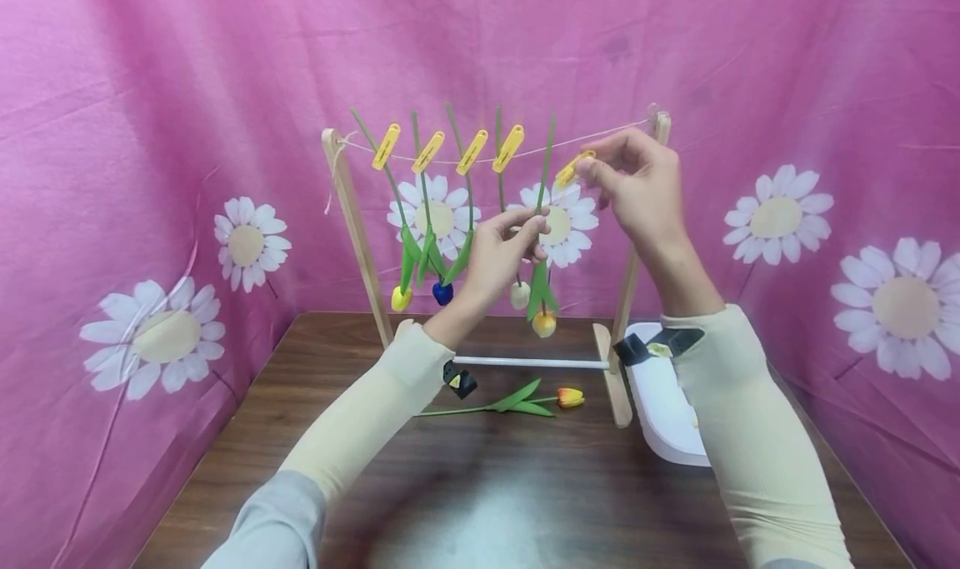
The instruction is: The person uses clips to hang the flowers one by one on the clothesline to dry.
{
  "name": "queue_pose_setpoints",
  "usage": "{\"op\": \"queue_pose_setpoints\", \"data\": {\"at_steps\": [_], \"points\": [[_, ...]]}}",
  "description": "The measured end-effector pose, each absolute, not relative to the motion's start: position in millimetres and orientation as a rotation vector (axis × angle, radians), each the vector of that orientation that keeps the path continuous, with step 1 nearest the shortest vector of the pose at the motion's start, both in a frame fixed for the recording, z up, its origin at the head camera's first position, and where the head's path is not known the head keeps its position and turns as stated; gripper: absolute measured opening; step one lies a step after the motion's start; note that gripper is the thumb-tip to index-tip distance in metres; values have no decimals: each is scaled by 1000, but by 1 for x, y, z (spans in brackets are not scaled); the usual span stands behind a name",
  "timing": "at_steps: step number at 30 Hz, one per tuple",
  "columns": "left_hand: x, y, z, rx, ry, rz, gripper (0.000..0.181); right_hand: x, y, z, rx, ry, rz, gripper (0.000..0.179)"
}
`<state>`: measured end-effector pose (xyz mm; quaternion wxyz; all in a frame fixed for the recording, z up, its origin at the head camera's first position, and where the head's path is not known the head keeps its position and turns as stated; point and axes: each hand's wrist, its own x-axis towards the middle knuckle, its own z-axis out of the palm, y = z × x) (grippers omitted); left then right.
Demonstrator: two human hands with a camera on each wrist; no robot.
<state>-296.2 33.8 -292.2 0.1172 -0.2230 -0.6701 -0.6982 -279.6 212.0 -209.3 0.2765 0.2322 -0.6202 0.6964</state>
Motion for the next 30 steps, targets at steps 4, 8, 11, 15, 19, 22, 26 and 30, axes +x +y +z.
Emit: {"op": "queue_pose_setpoints", "data": {"at_steps": [4, 8, 11, 15, 19, 22, 26, 30], "points": [[-299, 39, -287, -608, -1957, -2042, 31, -288, 205, -196, 580, -1618, 1923, 10], [-302, 43, -284, -604, -1895, -2077, 27, -295, 200, -184, 538, -1613, 1930, 9], [-303, 45, -282, -595, -1877, -2091, 26, -300, 197, -179, 518, -1610, 1932, 10], [-304, 48, -279, -581, -1862, -2099, 26, -307, 195, -173, 491, -1610, 1956, 10], [-306, 49, -276, -560, -1862, -2087, 26, -312, 194, -169, 464, -1653, 1984, 9], [-306, 50, -274, -552, -1865, -2082, 25, -313, 194, -169, 440, -1712, 2003, 9], [-307, 51, -273, -548, -1867, -2088, 27, -313, 197, -171, 430, -1810, 2031, 8], [-308, 51, -273, -523, -1898, -2101, 29, -313, 202, -172, 440, -1919, 2017, 14]]}}
